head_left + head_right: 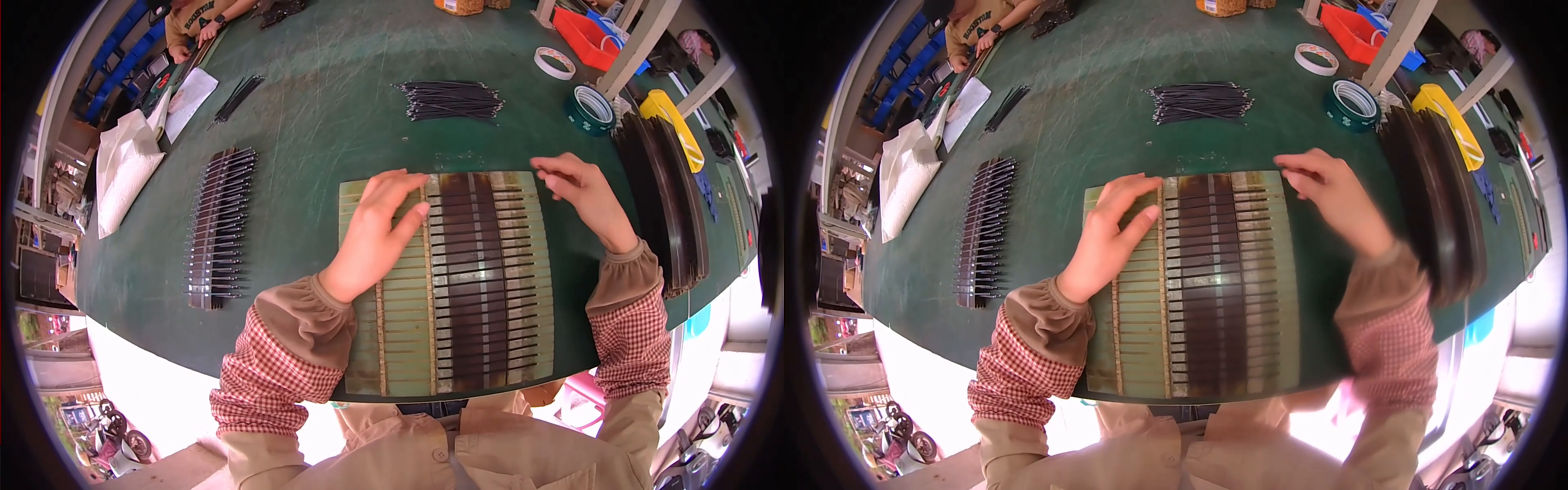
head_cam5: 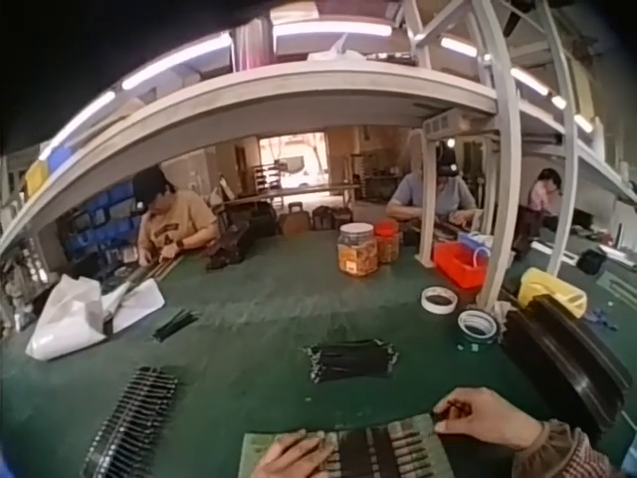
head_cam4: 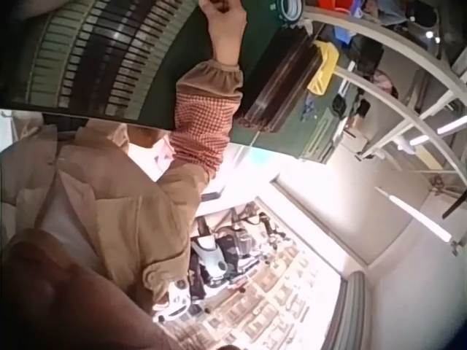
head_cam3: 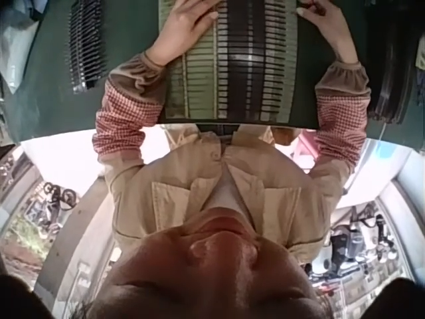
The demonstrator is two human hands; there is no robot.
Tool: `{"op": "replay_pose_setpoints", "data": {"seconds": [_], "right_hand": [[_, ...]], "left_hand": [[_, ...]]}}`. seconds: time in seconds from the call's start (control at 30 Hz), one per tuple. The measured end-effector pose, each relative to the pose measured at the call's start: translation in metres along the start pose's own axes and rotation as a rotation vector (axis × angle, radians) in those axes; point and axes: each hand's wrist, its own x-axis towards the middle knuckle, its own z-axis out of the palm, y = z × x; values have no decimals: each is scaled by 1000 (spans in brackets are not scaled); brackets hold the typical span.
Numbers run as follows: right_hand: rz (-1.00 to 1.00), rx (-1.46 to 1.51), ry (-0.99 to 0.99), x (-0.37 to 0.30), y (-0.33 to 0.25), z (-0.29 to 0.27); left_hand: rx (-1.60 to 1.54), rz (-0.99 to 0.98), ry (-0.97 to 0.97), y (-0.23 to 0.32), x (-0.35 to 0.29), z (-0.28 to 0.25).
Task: The person picks small electronic components from component strips and places them into specific slots on a grid-patterned board by hand, as part of an assembly line process.
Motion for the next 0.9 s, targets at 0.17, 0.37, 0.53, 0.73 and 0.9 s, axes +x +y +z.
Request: {"op": "replay_pose_setpoints", "data": {"seconds": [0.17, 0.37, 0.53, 0.73, 0.9], "right_hand": [[-16, 345, -310, 14, -60, 32], [99, 383, -372, 20, -69, 47], [208, 281, -302, 31, -49, 40], [166, 218, -305, 42, -29, 48], [115, 168, -291, 44, -29, 57]], "left_hand": [[-323, -168, -42, 14, 18, 5], [-293, -265, -209, 8, 19, 3], [35, -14, 22, -9, 16, -3], [43, 12, 0, -16, 9, -3], [53, 21, -3, -17, 9, -3]]}}
